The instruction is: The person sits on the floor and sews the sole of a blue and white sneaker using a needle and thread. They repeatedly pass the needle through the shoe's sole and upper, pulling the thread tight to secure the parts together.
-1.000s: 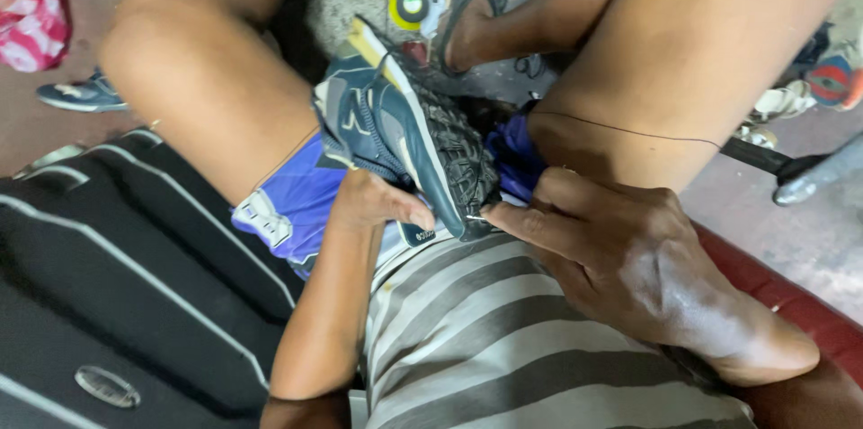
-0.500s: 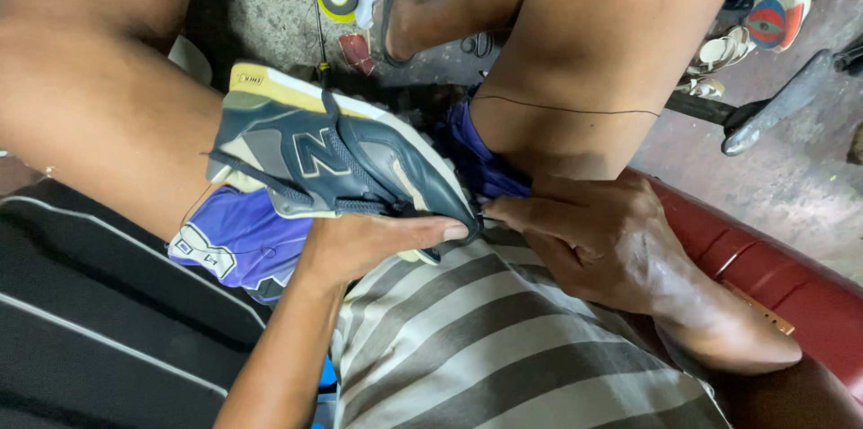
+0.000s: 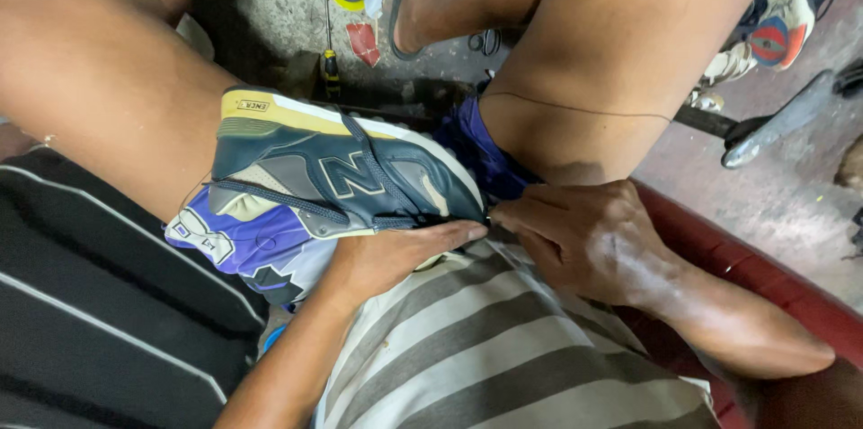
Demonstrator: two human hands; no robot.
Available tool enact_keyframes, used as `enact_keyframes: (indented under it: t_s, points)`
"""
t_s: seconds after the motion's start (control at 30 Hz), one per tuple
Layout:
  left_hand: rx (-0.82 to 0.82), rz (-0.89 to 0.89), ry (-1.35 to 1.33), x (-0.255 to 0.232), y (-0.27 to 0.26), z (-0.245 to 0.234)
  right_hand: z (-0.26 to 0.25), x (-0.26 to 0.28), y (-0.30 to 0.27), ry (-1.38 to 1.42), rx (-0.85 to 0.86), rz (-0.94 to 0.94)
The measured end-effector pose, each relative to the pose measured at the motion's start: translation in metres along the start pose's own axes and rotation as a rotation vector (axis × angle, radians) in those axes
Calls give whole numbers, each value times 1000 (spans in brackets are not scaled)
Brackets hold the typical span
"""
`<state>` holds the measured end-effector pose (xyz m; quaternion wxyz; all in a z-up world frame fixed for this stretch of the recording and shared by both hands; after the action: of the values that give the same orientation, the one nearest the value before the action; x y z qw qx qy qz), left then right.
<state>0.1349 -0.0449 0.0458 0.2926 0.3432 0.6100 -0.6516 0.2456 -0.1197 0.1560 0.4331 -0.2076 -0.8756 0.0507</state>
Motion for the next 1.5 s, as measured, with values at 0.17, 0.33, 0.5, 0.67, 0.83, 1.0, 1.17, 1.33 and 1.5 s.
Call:
enact_keyframes:
  t_s: [0.17,0.33,0.5,0.67,0.83,1.0,1.17,1.33,1.5]
  points:
    - [7,-97,93,15,-5,4,3,-8,-4,55,11,80]
    - [117,350,-37,-8,-3,17,-6,-3,-14,-48,11,122]
    - [-46,399,518,-14,-4,18,-6,6,-17,-151,-10,57]
    - [13,265,267,-7,2,16,6,-6,-22,-136,36,131]
    - [121,-30,271,23,0,23,4,-5,-21,-58,4,222]
    - [181,221,-605,0,-3,24,3,-4,-18,-138,75,287]
    - [-179,-12,13,-11,-4,-15,5,11,-8,-182,38,198]
    - [-250,82,5,-39,-2,-28,10,10,-9,-234,24,235]
    - [-194,-132,-5,-16,-2,-21,11,9,-10,-184,-40,239]
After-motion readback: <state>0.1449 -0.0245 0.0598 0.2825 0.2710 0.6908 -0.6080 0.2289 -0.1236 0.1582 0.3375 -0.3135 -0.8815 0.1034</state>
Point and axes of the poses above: each hand's wrist, its own y-axis towards the middle knuckle, its own z-axis out of the palm, x = y × z, the point moved 10 cm from there along y, towards the middle knuckle, and after that the axes turned 9 degrees about y, right-handed, at the moved point
